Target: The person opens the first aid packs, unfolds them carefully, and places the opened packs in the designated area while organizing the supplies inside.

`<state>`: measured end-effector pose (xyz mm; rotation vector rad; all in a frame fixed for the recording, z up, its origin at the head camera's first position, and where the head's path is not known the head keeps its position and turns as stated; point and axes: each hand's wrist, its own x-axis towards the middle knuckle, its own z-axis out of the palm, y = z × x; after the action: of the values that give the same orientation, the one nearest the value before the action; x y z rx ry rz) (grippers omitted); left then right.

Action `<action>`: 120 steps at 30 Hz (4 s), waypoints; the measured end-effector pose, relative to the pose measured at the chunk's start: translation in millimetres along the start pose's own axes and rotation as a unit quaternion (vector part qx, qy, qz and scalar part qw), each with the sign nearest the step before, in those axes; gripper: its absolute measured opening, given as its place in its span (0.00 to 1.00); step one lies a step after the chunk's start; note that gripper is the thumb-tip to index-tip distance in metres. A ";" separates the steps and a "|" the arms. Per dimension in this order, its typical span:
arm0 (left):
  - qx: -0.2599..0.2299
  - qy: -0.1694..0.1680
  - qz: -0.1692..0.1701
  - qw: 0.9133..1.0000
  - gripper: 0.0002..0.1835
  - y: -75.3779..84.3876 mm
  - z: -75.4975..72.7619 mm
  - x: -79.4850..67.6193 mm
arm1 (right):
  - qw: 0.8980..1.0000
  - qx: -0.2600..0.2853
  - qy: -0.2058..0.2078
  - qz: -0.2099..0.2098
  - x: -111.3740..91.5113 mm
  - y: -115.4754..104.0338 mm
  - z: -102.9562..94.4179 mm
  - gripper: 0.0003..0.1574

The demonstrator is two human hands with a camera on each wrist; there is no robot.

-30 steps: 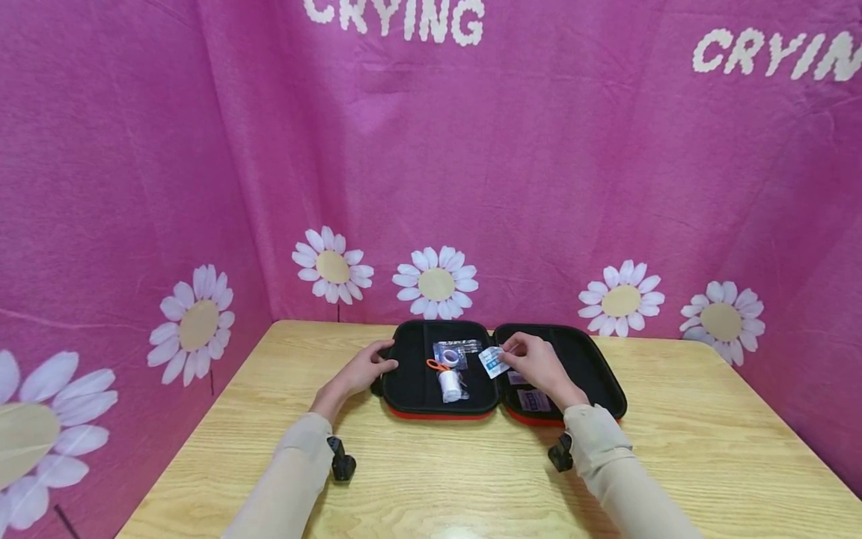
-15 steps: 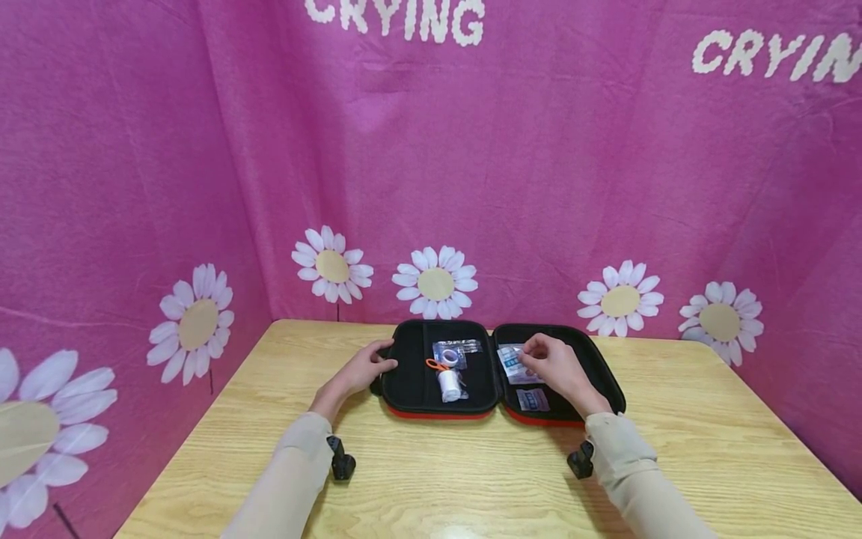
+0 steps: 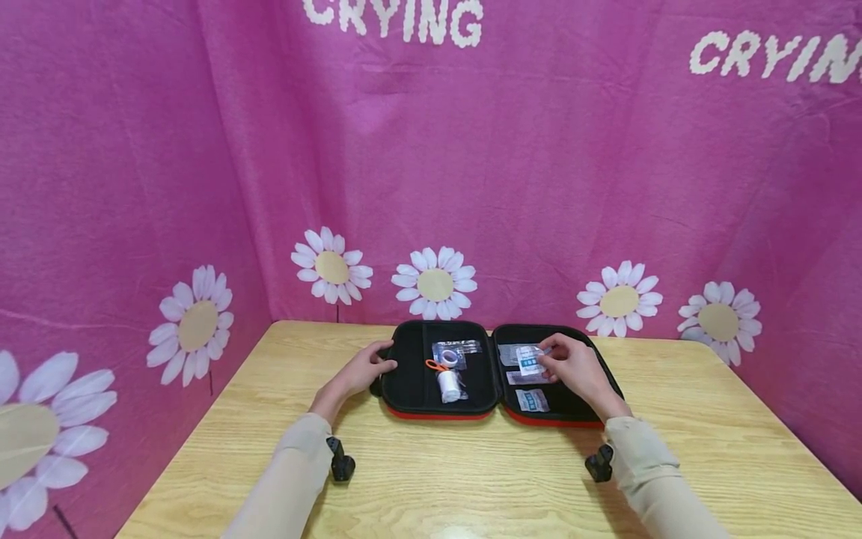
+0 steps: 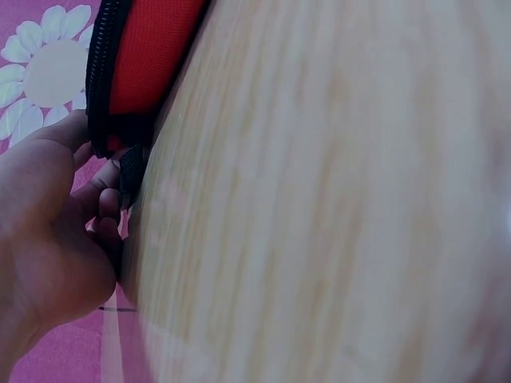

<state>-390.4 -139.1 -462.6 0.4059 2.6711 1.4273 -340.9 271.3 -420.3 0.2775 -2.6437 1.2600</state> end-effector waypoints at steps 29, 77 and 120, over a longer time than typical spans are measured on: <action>0.005 0.003 -0.001 1.000 0.30 1.6 0.0 -0.3 | 0.996 -0.078 0.024 0.036 -23.4 47.3 -58.4 0.19; 0.005 0.001 -0.001 1.000 0.31 0.0 0.6 0.0 | 0.986 -0.110 -0.117 0.047 -27.9 35.2 -33.5 0.11; 0.006 0.002 -0.002 1.000 0.31 -2.3 0.5 2.7 | 0.991 -0.134 -0.016 0.021 -22.6 24.6 -25.4 0.20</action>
<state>-393.4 -139.1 -464.7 0.3985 2.6840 1.4131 -322.8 308.2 -428.8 0.2013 -2.8171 0.9016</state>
